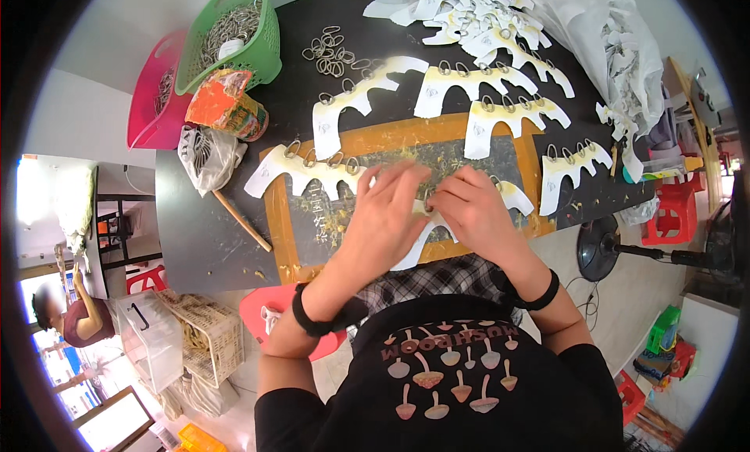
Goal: Assembling metal rings and buckles onto white garment or shoe components.
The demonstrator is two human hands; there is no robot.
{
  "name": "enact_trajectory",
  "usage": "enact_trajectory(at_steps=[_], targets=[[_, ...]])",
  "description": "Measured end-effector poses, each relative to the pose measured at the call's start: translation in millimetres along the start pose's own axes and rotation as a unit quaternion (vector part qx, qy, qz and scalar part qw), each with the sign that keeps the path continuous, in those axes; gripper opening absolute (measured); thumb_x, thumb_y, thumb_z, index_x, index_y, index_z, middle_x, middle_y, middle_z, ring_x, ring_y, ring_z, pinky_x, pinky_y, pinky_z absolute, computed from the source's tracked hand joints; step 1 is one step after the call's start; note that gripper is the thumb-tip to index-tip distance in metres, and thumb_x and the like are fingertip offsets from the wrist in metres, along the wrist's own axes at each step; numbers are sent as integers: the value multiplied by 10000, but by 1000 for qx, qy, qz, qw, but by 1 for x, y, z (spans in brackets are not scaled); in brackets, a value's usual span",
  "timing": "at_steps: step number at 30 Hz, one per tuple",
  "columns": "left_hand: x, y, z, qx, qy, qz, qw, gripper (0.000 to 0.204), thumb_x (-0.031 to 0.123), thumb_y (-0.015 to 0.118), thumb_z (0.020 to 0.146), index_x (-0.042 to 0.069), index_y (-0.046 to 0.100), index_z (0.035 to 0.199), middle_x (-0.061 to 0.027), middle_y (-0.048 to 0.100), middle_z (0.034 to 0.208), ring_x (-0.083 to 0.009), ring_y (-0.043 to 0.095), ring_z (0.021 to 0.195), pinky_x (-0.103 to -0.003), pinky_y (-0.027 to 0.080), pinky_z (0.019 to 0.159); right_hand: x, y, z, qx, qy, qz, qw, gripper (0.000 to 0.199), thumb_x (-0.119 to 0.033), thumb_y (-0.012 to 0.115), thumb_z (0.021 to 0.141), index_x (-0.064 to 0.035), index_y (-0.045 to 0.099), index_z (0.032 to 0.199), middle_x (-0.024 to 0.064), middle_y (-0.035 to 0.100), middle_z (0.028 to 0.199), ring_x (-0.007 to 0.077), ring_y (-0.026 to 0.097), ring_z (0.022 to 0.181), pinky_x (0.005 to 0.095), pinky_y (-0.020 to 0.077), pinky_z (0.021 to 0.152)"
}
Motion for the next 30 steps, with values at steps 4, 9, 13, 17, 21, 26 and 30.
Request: enact_trajectory(at_steps=[4,9,13,17,21,26,30], targets=[[-22,15,-1,-55,-25,-77,995,553,37,770,718,86,494,1195,-62,647,1111,-297,552,1154,-511,307,1071,-6,0,-2,-30,0,-60,998,171,-59,643,697,-35,649,866,49,601,885,233,558,883,350,442,752],[-12,21,-4,-1,-76,-58,995,428,24,754,705,136,606,1090,-16,663,1092,-279,540,1177,-564,262,1099,-21,5,-11,-36,9,-115,993,221,-82,629,717,-24,634,931,69,588,904,243,558,873,354,434,741],[-16,26,-10,7,-29,-25,999,269,23,743,710,146,671,938,9,663,1092,-269,538,1176,-589,230,1109,-15,3,-20,21,-11,-50,998,237,-39,657,717,-22,641,953,93,581,909,256,556,850,370,434,729],[-16,26,-13,28,-8,-2,1000,144,47,720,732,133,681,841,9,641,1085,-266,529,1158,-596,235,1098,-23,-14,-9,79,131,94,984,266,9,673,724,-27,655,987,85,577,915,274,551,834,383,437,727],[-10,26,-16,73,5,25,997,134,60,764,690,132,694,778,-22,623,1126,-275,527,1102,-529,298,1041,-7,-8,-8,12,58,33,998,269,3,674,734,-42,667,999,64,576,902,268,548,832,378,439,733],[-13,26,-18,101,24,21,994,132,44,762,666,119,687,745,-46,594,1142,-286,513,1071,-474,336,958,2,-2,-1,-44,11,68,997,176,-28,682,748,-58,673,921,43,577,851,248,542,826,364,446,727],[-14,26,-19,95,36,16,995,142,21,753,654,111,663,719,-58,591,1141,-289,513,1066,-453,342,941,5,-9,12,-103,12,91,990,117,-59,688,757,-61,657,870,44,567,829,256,532,813,369,448,726]])
Point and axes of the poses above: each hand's wrist, its own z-axis towards the middle knuckle, its own y-axis out of the palm, x = y × z, the point moved 2 cm from there along z, towards the middle knuckle
